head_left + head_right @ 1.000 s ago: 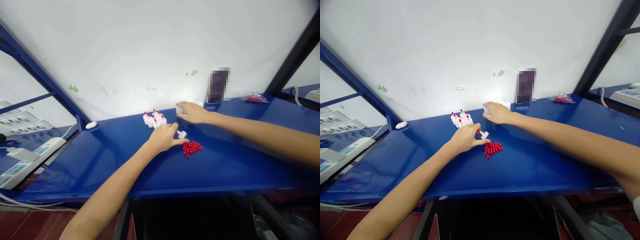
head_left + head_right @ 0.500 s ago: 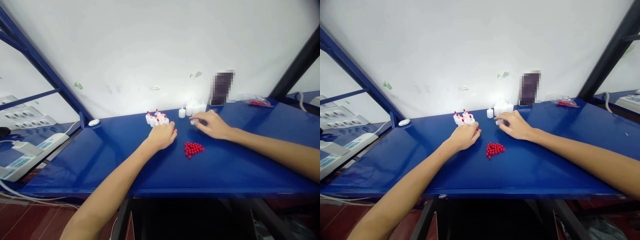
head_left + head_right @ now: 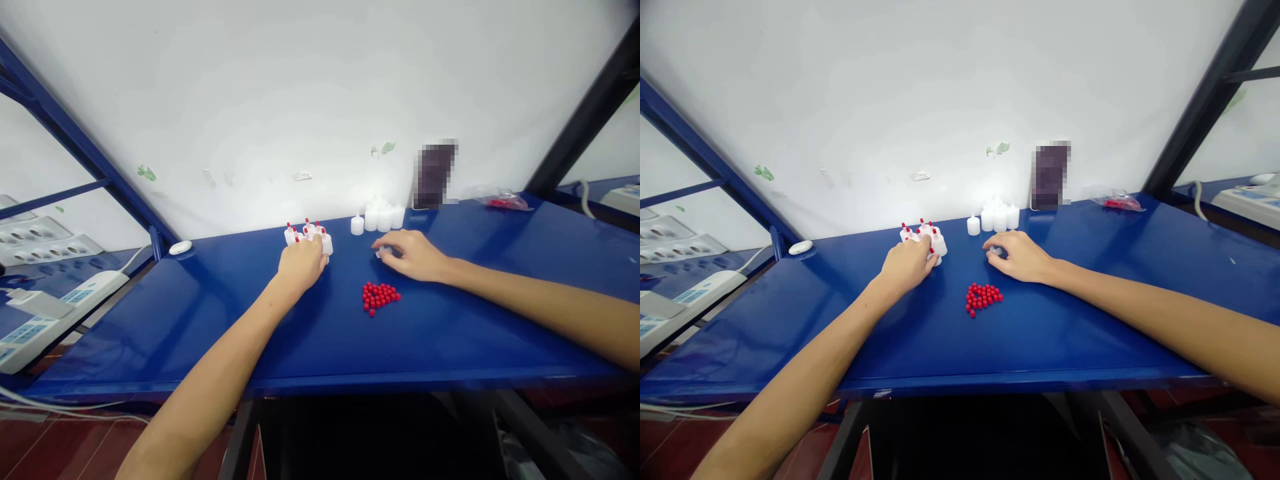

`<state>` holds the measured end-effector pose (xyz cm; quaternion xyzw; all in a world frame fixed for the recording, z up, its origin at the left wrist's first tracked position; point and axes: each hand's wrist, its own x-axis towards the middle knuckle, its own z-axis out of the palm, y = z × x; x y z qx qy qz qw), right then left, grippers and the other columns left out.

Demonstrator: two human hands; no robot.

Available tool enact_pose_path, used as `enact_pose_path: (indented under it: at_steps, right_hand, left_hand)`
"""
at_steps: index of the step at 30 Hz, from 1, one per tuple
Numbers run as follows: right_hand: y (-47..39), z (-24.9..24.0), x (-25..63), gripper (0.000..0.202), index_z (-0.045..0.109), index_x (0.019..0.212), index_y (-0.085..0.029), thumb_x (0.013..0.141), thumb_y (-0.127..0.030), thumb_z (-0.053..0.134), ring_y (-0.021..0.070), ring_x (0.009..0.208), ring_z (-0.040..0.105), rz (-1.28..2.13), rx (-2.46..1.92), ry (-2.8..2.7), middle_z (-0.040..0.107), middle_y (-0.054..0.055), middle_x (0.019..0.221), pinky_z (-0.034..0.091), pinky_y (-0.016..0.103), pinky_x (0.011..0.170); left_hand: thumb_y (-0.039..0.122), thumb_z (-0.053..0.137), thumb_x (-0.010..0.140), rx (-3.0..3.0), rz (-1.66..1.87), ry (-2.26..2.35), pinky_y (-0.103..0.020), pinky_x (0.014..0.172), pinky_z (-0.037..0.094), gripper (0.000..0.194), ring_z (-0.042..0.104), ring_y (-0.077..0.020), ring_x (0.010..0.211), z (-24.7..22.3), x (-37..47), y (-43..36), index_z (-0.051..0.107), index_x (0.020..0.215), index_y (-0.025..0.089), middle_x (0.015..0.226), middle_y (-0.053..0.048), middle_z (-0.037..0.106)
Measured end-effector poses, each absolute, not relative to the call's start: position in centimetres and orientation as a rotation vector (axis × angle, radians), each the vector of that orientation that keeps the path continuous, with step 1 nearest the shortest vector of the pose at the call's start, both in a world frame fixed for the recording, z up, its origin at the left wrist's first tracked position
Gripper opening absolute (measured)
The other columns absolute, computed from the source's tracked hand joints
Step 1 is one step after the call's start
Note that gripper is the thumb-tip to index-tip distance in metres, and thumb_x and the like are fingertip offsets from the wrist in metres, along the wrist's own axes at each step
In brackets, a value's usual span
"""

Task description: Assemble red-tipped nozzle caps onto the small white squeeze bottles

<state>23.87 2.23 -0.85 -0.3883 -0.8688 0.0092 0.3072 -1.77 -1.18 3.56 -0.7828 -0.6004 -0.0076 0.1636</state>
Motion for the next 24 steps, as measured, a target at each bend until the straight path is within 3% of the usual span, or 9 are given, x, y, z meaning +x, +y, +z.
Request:
enact_pose_path:
  at_steps: [3, 5, 9, 12, 15, 19, 24]
  right_hand:
    - [2.3, -1.0, 23.8, 0.027, 0.076, 0.1, -0.017, 0.086, -0.024, 0.054, 0.0229, 0.082, 0.071, 0.043, -1.012, -2.304, 0.078, 0.007, 0.097, 0.053, 0.035, 0.078]
    - [2.4, -1.0, 23.8, 0.027, 0.075, 0.101, -0.017, 0.086, -0.023, 0.054, 0.0234, 0.084, 0.071, 0.049, -1.008, -2.314, 0.077, 0.007, 0.099, 0.052, 0.035, 0.078]
    - [2.3, -1.0, 23.8, 0.025, 0.074, 0.102, -0.018, 0.087, -0.024, 0.054, 0.023, 0.084, 0.07, 0.008, -1.018, -2.327, 0.077, 0.006, 0.099, 0.047, 0.037, 0.079]
    - [2.3, -1.0, 23.9, 0.022, 0.073, 0.099, -0.019, 0.089, -0.026, 0.054, 0.0204, 0.077, 0.067, 0.001, -0.993, -2.344, 0.077, 0.004, 0.093, 0.04, 0.039, 0.079]
    - [2.4, -0.9, 24.0, 0.02, 0.072, 0.094, -0.02, 0.089, -0.027, 0.054, 0.0192, 0.073, 0.066, 0.026, -0.984, -2.317, 0.076, 0.003, 0.088, 0.035, 0.04, 0.081]
    - [2.5, -0.9, 24.0, 0.016, 0.069, 0.082, -0.019, 0.086, -0.026, 0.055, 0.0189, 0.069, 0.064, 0.044, -0.972, -2.267, 0.074, 0.002, 0.078, 0.038, 0.038, 0.082]
    - [2.2, -0.8, 23.8, 0.014, 0.066, 0.077, -0.018, 0.083, -0.024, 0.055, 0.0202, 0.069, 0.062, 0.052, -0.949, -2.293, 0.07, 0.004, 0.076, 0.043, 0.034, 0.073]
  left_hand:
    - [0.035, 0.052, 0.098, -2.198, -0.064, -1.697, -0.039, 0.074, 0.054, 0.047, 0.07, -0.0362, 0.095, 3.5, -1.5, -1.3, 0.045, 0.135, 0.008, 0.101, -0.02, 0.069]
    - [0.036, 0.052, 0.097, -2.216, -0.099, -1.671, -0.037, 0.072, 0.051, 0.045, 0.07, -0.0352, 0.092, 3.5, -1.1, -1.5, 0.047, 0.133, 0.009, 0.099, -0.019, 0.069]
    - [0.039, 0.047, 0.098, -2.461, -0.378, -1.556, -0.03, 0.064, 0.042, 0.027, 0.066, -0.0246, 0.073, 3.2, -0.1, -2.1, 0.059, 0.103, 0.016, 0.077, -0.007, 0.065]
    - [0.037, 0.044, 0.099, -2.862, -0.749, -1.437, -0.026, 0.059, 0.034, 0.025, 0.054, -0.0143, 0.061, 2.6, 0.7, -2.3, 0.054, 0.084, 0.019, 0.063, 0.002, 0.054]
    - [0.033, 0.04, 0.099, -3.167, -0.994, -1.389, -0.024, 0.057, 0.032, 0.028, 0.044, -0.0103, 0.056, 1.8, 0.9, -2.2, 0.048, 0.076, 0.019, 0.06, 0.005, 0.047]
    - [0.028, 0.045, 0.094, -3.243, -0.905, -1.466, -0.024, 0.055, 0.03, 0.02, 0.039, -0.0097, 0.05, 1.1, 0.7, -1.8, 0.052, 0.077, 0.018, 0.053, 0.007, 0.044]
    - [0.014, 0.05, 0.083, -3.195, -0.711, -1.387, -0.025, 0.057, 0.033, 0.011, 0.043, -0.0088, 0.045, 1.3, 0.4, -1.7, 0.06, 0.084, 0.018, 0.048, 0.009, 0.048]
